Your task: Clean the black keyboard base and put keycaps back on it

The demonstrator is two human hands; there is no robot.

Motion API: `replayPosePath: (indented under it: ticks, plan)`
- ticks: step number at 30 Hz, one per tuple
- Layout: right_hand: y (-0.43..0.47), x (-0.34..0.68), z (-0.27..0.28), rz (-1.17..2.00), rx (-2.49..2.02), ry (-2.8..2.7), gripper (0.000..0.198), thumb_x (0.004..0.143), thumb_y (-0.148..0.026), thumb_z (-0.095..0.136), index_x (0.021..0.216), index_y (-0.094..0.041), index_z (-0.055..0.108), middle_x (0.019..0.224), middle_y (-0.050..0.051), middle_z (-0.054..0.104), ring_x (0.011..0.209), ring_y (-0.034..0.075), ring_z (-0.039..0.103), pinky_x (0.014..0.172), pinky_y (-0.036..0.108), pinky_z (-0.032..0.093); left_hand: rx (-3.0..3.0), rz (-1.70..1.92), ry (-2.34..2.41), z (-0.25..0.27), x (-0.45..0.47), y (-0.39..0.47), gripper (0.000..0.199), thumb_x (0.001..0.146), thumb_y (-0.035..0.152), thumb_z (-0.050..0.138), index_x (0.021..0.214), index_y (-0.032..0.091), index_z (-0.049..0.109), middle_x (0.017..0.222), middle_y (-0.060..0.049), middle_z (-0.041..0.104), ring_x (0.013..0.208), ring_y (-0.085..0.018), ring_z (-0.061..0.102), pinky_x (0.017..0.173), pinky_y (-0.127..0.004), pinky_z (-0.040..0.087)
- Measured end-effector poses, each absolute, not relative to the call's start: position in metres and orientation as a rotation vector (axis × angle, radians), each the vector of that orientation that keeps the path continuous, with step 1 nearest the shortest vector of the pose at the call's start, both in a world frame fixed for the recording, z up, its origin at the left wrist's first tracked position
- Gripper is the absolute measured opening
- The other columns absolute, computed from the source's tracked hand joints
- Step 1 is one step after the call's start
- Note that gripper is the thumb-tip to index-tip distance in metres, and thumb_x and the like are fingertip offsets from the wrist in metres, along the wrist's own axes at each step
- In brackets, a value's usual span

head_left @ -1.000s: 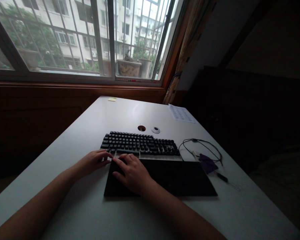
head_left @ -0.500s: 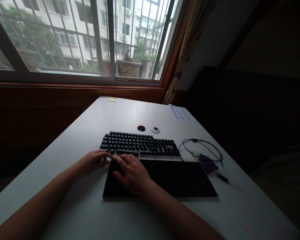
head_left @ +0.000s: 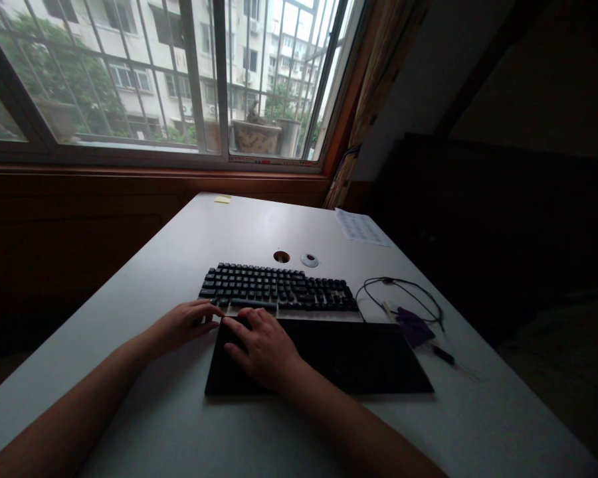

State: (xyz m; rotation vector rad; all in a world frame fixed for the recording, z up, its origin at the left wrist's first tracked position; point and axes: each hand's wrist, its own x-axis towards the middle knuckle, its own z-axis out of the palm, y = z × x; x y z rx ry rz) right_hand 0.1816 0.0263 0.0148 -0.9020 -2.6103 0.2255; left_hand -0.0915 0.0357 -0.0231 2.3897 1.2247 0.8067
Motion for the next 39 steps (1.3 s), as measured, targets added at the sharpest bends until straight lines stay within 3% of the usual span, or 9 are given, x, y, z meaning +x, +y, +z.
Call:
replayPosePath:
  ticks: [39]
  plan:
    - [0.0261, 0.1818, 0.0161, 0.267, -0.908, -2.591, 0.057, 0.101, -0.046, 0.061, 0.154, -0.032, 0.046, 0.137, 0.007, 0.058, 0.120, 0.027, 0.053, 0.106, 0.045, 0.048, 2.404, 0.810, 1.209, -0.0244, -0.0920, 0.0355, 0.019, 0.100, 0.028, 0.059, 0.113, 0.021, 0.070, 0.086, -0.002, 0.064, 0.067, -0.012, 0.060, 0.062, -0.021, 0.047]
